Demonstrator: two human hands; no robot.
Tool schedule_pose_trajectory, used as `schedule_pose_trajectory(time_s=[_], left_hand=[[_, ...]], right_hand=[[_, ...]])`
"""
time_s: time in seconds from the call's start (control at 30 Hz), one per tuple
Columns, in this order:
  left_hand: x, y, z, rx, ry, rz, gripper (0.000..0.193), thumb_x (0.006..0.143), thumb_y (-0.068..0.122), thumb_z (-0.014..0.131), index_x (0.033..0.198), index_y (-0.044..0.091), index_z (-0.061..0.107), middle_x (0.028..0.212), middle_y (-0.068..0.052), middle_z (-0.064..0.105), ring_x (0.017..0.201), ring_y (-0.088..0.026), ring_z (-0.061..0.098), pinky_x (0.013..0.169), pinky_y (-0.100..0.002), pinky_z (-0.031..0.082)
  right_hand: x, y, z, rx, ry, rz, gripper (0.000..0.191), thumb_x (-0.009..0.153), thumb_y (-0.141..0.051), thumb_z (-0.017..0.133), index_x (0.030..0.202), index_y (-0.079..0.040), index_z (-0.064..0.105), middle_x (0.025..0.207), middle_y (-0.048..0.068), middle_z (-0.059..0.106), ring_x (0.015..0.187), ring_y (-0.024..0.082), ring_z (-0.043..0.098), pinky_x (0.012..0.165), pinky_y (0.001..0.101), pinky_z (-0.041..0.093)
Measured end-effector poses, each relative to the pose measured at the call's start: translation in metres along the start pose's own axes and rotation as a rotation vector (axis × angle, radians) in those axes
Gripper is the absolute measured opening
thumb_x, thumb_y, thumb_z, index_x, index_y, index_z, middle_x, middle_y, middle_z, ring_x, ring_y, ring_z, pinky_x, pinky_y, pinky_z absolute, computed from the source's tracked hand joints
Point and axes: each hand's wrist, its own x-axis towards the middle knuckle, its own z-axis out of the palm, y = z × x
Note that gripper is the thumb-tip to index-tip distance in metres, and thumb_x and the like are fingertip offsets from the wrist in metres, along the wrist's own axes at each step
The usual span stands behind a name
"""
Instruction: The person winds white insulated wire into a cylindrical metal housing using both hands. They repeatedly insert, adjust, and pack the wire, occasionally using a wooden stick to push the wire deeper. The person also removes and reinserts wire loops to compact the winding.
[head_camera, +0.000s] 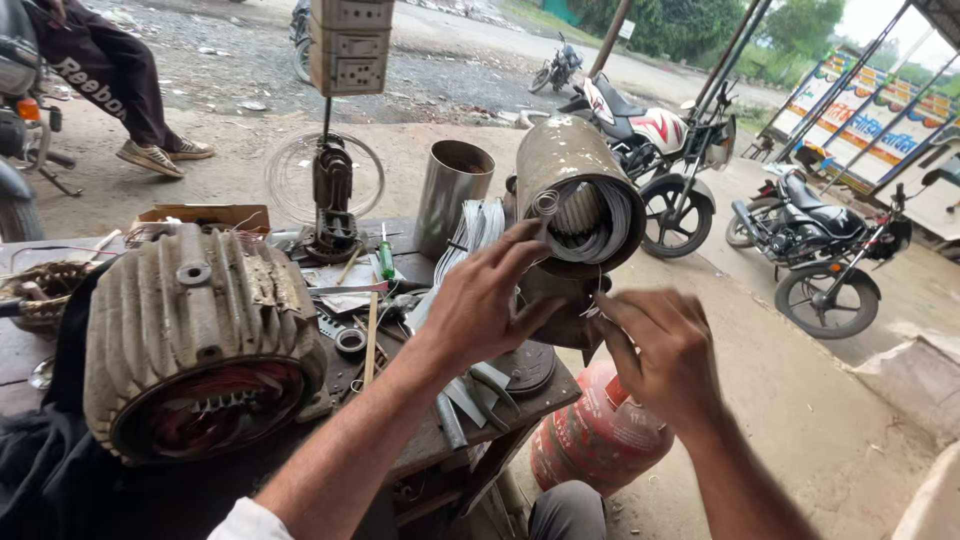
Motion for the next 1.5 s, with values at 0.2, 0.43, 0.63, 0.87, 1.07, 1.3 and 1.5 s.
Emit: schedule_pose_trajectory(time_s=[0.2,0.43,0.63,0.87,1.07,1.3,1.5], left_hand=[[-0.027,-0.013,-0.015,-0.047,0.004,-0.292,0.058,0.092,0.039,0.076,0.135,0.005,0.055,0.117,-0.021,0.070,0.107,-0.042,0.069,0.089,-0.051,0.055],[-0.026,0.003,-0.031,-0.091,-0.099,-0.440,0.043,0.096,0.022,0.067,0.137,0.017,0.055,0.087,-0.009,0.078,0.081,-0.033,0.076,0.069,-0.048,0.058],[-0.031,0.034,-0.027,0.138,-0.201,-0.234,0.036,0.097,0.010,0.063,0.132,0.011,0.054,0.082,-0.011,0.071,0.072,-0.031,0.072,0.056,-0.045,0.057],[-0.052,0.074,0.014,-0.040,-0.358,-0.037,0.044,0.089,0.007,0.063,0.132,0.007,0.055,0.093,-0.012,0.073,0.083,-0.030,0.074,0.069,-0.043,0.059],[-0.047,0.061,0.011,0.032,-0.271,-0.067,0.046,0.097,0.029,0.071,0.132,0.003,0.057,0.091,-0.012,0.074,0.080,-0.025,0.074,0.074,-0.043,0.056],[-0.025,0.025,-0.013,-0.063,-0.077,-0.459,0.046,0.094,0.032,0.076,0.130,0.008,0.060,0.094,-0.007,0.078,0.087,-0.019,0.077,0.078,-0.035,0.063],[-0.008,0.010,0.010,-0.156,-0.099,-0.602,0.069,0.088,0.037,0.077,0.142,0.007,0.047,0.125,-0.015,0.070,0.115,-0.026,0.068,0.086,-0.040,0.058]], right_hand=[[-0.047,0.011,0.011,0.151,0.013,0.245,0.026,0.081,-0.013,0.082,0.104,-0.003,0.077,0.095,0.013,0.076,0.085,0.025,0.073,0.083,0.0387,0.055],[-0.066,0.011,0.026,0.365,-0.007,0.385,0.025,0.084,-0.009,0.081,0.107,0.000,0.076,0.092,0.011,0.076,0.080,0.016,0.074,0.074,0.0288,0.058],[-0.069,0.011,0.031,0.417,0.089,0.461,0.023,0.089,-0.009,0.081,0.109,0.001,0.076,0.094,0.010,0.076,0.083,0.014,0.072,0.078,0.0271,0.058],[-0.059,0.010,0.037,0.334,0.171,0.476,0.025,0.092,-0.013,0.081,0.112,0.000,0.075,0.094,0.008,0.075,0.080,0.013,0.069,0.073,0.0273,0.055],[-0.055,0.011,0.055,0.287,0.143,0.469,0.056,0.085,-0.024,0.085,0.131,-0.001,0.063,0.107,0.010,0.069,0.085,0.015,0.065,0.075,0.0314,0.054],[-0.066,0.018,0.093,0.374,0.238,0.506,0.058,0.089,-0.022,0.080,0.138,0.001,0.057,0.108,0.012,0.067,0.094,0.021,0.065,0.073,0.0330,0.052],[-0.063,0.016,0.108,0.467,0.355,0.525,0.046,0.099,-0.008,0.064,0.142,0.003,0.051,0.118,0.017,0.063,0.094,0.023,0.066,0.079,0.0356,0.055]])
